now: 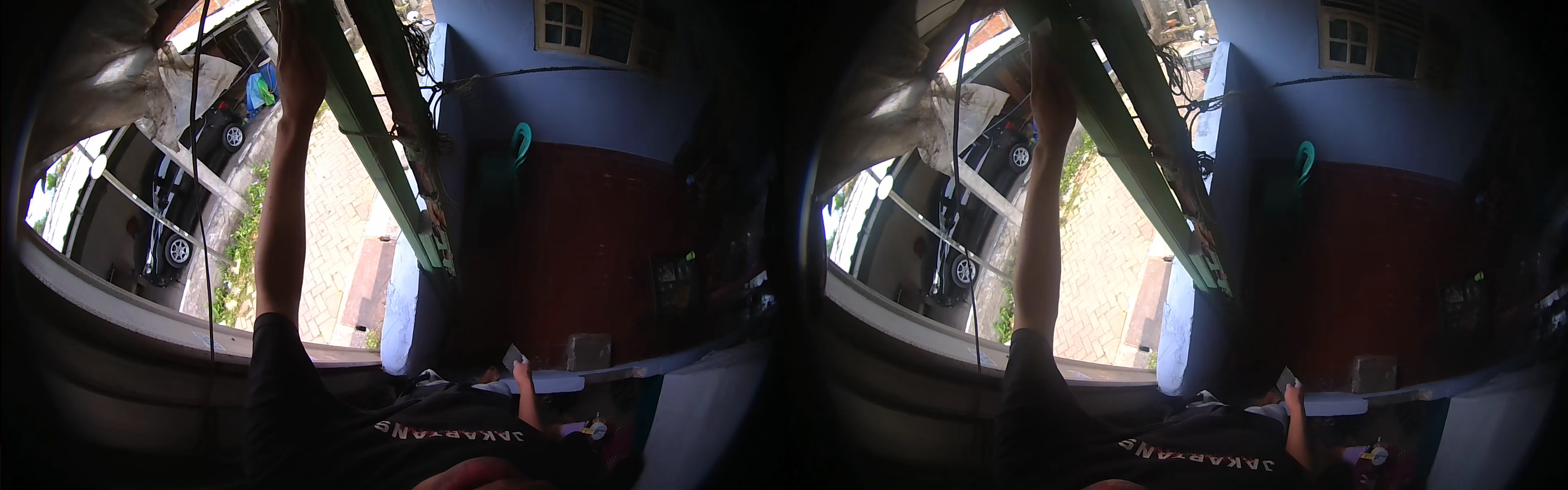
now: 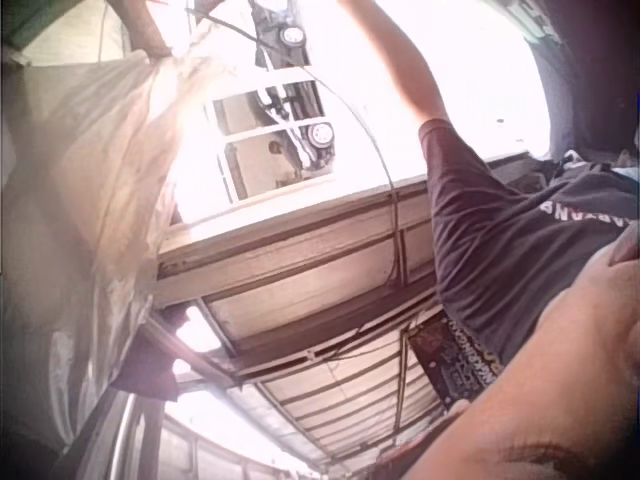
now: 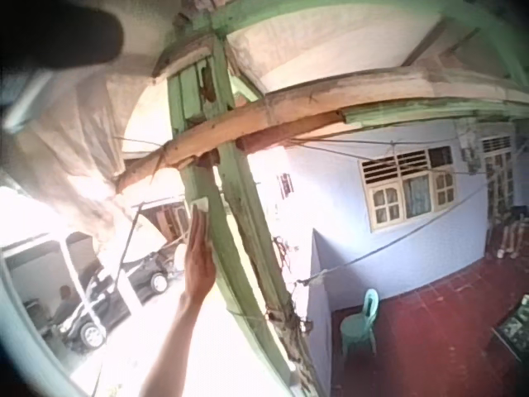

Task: The person scrapes old paint from a green wooden door frame using a metal scraper and a sanding block. They alternate between scraping and sanding different sections of the frame, occasionally sweeping debris from the floor with a broom.

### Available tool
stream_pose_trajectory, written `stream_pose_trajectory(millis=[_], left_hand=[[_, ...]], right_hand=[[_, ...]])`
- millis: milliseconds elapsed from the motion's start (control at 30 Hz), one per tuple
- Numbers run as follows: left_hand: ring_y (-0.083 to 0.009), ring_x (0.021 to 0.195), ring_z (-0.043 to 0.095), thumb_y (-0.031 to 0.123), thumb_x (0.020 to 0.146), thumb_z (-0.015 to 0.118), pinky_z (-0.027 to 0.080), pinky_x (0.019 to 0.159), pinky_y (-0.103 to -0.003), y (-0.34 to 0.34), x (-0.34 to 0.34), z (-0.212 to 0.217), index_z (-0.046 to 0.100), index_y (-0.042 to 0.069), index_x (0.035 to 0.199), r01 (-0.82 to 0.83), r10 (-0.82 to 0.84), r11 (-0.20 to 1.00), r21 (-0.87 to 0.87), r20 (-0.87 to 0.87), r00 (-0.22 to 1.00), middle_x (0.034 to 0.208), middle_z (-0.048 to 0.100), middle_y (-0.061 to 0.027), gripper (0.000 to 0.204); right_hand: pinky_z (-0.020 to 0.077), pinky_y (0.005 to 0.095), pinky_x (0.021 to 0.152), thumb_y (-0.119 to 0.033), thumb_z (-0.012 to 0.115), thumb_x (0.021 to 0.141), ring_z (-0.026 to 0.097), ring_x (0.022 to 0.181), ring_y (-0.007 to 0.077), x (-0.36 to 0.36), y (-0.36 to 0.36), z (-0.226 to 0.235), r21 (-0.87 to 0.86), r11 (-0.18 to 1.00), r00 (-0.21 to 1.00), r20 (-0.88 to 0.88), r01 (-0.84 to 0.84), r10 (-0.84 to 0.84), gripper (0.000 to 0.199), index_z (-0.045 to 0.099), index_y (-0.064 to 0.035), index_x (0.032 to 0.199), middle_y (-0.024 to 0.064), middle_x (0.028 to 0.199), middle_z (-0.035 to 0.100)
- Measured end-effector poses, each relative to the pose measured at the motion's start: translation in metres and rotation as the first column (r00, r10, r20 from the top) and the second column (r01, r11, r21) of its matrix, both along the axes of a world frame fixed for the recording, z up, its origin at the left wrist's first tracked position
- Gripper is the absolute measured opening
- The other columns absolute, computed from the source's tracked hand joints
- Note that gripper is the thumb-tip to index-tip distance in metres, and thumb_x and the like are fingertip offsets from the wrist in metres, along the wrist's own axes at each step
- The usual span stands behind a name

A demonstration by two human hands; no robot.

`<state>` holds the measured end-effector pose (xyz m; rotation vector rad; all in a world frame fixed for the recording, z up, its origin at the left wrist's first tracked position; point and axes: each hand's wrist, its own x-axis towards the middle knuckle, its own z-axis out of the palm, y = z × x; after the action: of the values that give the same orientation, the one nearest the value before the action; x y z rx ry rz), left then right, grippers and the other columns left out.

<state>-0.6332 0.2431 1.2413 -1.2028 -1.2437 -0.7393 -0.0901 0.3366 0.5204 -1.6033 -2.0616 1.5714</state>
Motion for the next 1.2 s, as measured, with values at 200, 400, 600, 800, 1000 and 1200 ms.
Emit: stream_pose_trajectory(millis=[200, 400, 600, 800, 1000, 1200], left_hand=[[-0.0322, 0.139, 0.041, 0.022, 0.098, 0.051, 0.028, 0.118, -0.042, 0.032, -0.003, 0.029, 0.049, 0.001, 0.142, -0.873, 0.785, 0.435, -0.222, -0.381, 0.488, 0.15, 0.044, -0.0162, 0.049], [-0.0274, 0.139, 0.039, 0.026, 0.097, 0.048, 0.024, 0.12, -0.038, -0.005, -0.025, 0.029, 0.053, -0.002, 0.138, -0.981, 0.658, 0.012, -0.192, -0.737, 0.153, 0.148, 0.048, -0.0143, 0.05], [-0.0329, 0.122, 0.056, 0.005, 0.087, 0.06, 0.047, 0.104, -0.043, -0.007, 0.016, -0.022, 0.061, 0.006, 0.125, -0.858, 0.44, 0.192, -0.476, -0.74, 0.509, 0.13, 0.059, -0.0174, 0.038], [-0.0268, 0.125, 0.057, -0.002, 0.086, 0.057, 0.046, 0.108, -0.037, -0.017, 0.012, -0.06, 0.064, 0.01, 0.126, -0.531, 0.208, 0.129, -0.837, -0.501, 0.84, 0.132, 0.063, -0.0104, 0.042], [-0.0325, 0.128, 0.055, 0.005, 0.101, 0.04, 0.045, 0.108, -0.039, -0.06, 0.083, -0.092, 0.054, 0.004, 0.138, -0.198, 0.534, 0.637, -0.745, 0.241, 0.811, 0.138, 0.058, -0.0152, 0.039], [-0.0307, 0.113, 0.062, 0.032, 0.108, 0.041, 0.046, 0.095, -0.039, -0.135, 0.037, -0.218, 0.058, -0.005, 0.128, -0.295, 0.458, 0.887, -0.356, 0.763, 0.455, 0.127, 0.063, -0.0219, 0.046]], right_hand=[[0.0445, 0.0438, 0.103, -0.012, 0.055, 0.091, 0.057, 0.121, 0.0435, -0.026, -0.016, 0.062, -0.009, 0.989, 0.987, -0.053, -0.15, 0.149, 0.041, 0.057, 0.0056, 0.128, 0.0289, 0.123, 0.063], [0.0403, 0.0453, 0.109, -0.015, 0.052, 0.095, 0.05, 0.128, 0.044, -0.016, -0.04, 0.024, -0.112, 0.97, 0.971, 0.08, -0.215, 0.224, 0.044, 0.053, 0.0043, 0.134, 0.0299, 0.134, 0.055], [0.0396, 0.0444, 0.109, -0.019, 0.052, 0.095, 0.048, 0.13, 0.0439, -0.028, -0.057, -0.043, 0.035, 0.948, 0.936, 0.173, -0.316, 0.306, 0.049, 0.05, 0.0067, 0.136, 0.0298, 0.136, 0.054], [0.0431, 0.0424, 0.106, -0.018, 0.051, 0.102, 0.056, 0.123, 0.0407, -0.264, -0.093, 0.146, 0.197, 0.976, 0.733, -0.65, -0.092, 0.2, 0.037, 0.055, 0.0062, 0.13, 0.0271, 0.129, 0.06], [0.0342, 0.0403, 0.116, 0.011, 0.034, 0.097, 0.04, 0.141, 0.031, -0.427, -0.068, 0.387, 0.408, 0.904, 0.189, -0.905, 0.131, 0.381, 0.057, 0.038, -0.0089, 0.15, 0.0176, 0.151, 0.043], [0.0345, 0.0379, 0.116, 0.008, 0.033, 0.099, 0.043, 0.138, 0.0326, -0.47, -0.057, 0.383, 0.429, 0.891, 0.201, -0.895, 0.151, 0.397, 0.053, 0.04, -0.0095, 0.149, 0.0184, 0.151, 0.042]])
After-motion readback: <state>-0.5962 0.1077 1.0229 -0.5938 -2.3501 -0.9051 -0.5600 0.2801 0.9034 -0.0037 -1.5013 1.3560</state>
